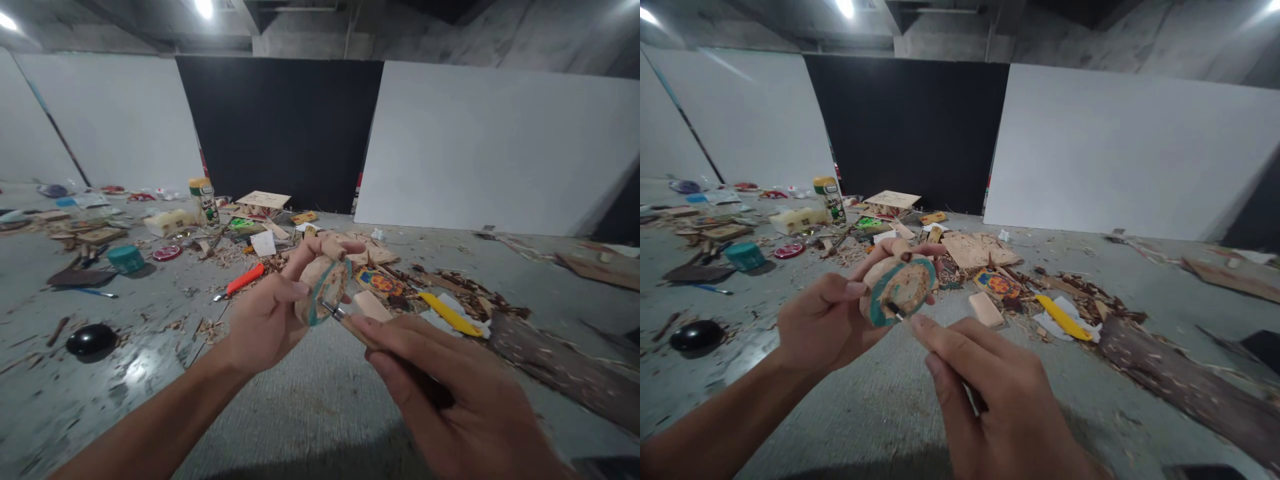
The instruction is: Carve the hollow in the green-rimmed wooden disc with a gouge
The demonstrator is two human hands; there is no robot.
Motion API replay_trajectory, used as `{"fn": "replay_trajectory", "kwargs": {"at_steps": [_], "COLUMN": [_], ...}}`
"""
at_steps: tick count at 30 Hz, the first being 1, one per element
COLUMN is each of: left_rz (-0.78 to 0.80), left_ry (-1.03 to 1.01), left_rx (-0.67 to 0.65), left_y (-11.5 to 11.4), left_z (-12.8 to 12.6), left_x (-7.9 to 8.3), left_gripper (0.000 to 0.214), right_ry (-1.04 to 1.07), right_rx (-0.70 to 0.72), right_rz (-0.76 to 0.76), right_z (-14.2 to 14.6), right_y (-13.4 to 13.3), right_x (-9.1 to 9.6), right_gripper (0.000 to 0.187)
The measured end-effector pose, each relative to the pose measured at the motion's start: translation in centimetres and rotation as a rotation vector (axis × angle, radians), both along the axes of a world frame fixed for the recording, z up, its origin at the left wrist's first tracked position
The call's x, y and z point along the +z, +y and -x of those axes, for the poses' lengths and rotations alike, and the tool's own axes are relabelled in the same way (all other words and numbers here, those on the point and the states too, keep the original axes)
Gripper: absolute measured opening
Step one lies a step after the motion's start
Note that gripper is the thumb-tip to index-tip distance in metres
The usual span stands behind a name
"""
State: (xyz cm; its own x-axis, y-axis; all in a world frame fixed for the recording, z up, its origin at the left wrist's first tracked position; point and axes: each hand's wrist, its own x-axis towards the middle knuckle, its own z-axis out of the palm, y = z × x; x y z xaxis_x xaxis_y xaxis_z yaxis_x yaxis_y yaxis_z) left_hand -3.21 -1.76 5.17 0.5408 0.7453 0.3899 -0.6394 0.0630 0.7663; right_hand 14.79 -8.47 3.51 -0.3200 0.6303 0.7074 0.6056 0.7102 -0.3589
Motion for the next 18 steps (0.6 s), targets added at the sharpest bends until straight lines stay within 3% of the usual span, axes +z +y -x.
{"fn": "replay_trajectory", "kwargs": {"at_steps": [9,18], "left_rz": [-0.043,-0.120], "left_ry": [0.009,0.112], "left_rx": [0.117,0.153], "left_y": [-0.02,0.68], "left_z": [-0.58,-0.61], "left_x": [0.07,-0.82], "left_gripper": [0.018,0.028], "right_ry": [0.091,0.132], "right_rx": [0.012,0.075], "right_rz": [0.127,0.206], "right_z": [-0.06,-0.04], "right_y": [0.19,0.16], "right_x": [-0.33,-0.42], "right_gripper": [0.038,0.038]}}
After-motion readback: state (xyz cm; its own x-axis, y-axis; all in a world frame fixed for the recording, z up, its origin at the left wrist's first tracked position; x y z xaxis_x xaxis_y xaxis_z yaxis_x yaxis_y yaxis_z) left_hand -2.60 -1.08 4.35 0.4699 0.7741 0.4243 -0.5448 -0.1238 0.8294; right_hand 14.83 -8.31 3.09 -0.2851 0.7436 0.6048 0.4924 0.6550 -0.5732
